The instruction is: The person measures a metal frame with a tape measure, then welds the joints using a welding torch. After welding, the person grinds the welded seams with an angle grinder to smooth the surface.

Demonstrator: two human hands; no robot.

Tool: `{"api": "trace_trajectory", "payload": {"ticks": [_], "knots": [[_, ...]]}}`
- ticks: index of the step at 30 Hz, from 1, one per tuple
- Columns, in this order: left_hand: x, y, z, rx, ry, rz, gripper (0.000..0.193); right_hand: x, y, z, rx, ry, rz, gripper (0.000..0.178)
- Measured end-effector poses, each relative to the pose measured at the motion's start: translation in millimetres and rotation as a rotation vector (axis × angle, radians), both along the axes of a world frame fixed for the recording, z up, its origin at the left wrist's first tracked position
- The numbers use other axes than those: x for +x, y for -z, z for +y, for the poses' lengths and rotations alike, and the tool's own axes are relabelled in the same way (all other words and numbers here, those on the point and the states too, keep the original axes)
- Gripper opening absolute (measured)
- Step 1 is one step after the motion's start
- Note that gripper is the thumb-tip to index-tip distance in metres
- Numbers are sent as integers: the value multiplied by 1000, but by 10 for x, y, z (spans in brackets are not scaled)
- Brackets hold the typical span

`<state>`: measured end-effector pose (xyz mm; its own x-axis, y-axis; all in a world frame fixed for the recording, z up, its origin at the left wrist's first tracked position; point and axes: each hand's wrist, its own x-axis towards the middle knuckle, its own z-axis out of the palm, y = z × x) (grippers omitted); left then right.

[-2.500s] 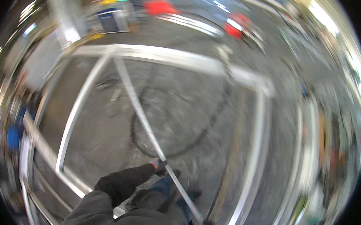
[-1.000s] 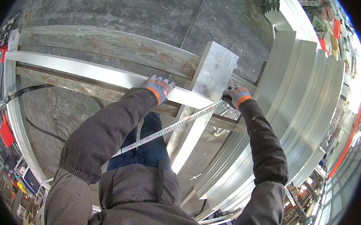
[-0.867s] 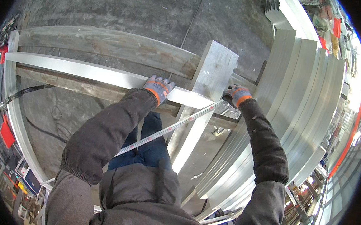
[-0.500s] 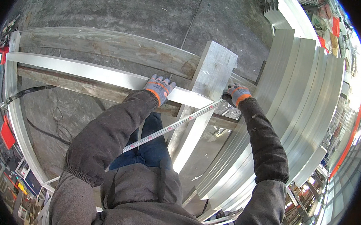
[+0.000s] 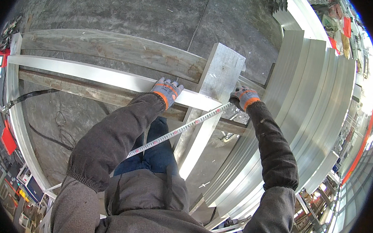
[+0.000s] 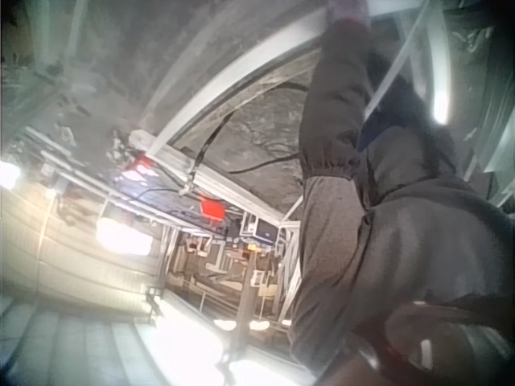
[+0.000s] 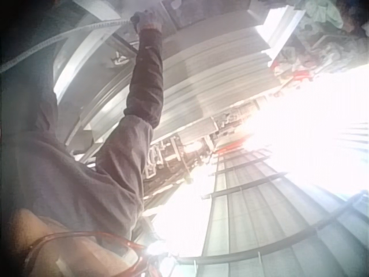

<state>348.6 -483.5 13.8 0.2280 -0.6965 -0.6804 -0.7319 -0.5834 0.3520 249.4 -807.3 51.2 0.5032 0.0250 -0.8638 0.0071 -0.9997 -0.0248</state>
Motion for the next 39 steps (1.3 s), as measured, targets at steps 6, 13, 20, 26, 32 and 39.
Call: {"api": "trace_trajectory", "payload": {"ticks": [6, 13, 20, 26, 32, 39], "knots": [[-26, -16, 1, 0, -7, -3, 65, -45, 35, -35, 54, 40, -25, 12], [-15, -27, -7, 1, -27, 18, 63, -41, 54, -45, 55, -17, -71, 12], [-59, 13, 2, -33, -60, -41, 60, -64, 40, -46, 65, -71, -117, 16], [-432, -280, 425, -338, -187, -187, 52, -42, -184, 20, -13, -30, 59, 18], [-1270, -741, 1815, -219, -634, 47, 63, -69, -704, 1272, 427, -277, 193, 76], [-2061, -1520, 3224, -282, -1538, -401, 47, -160, 59, 4028, 537, -608, 251, 53]]}}
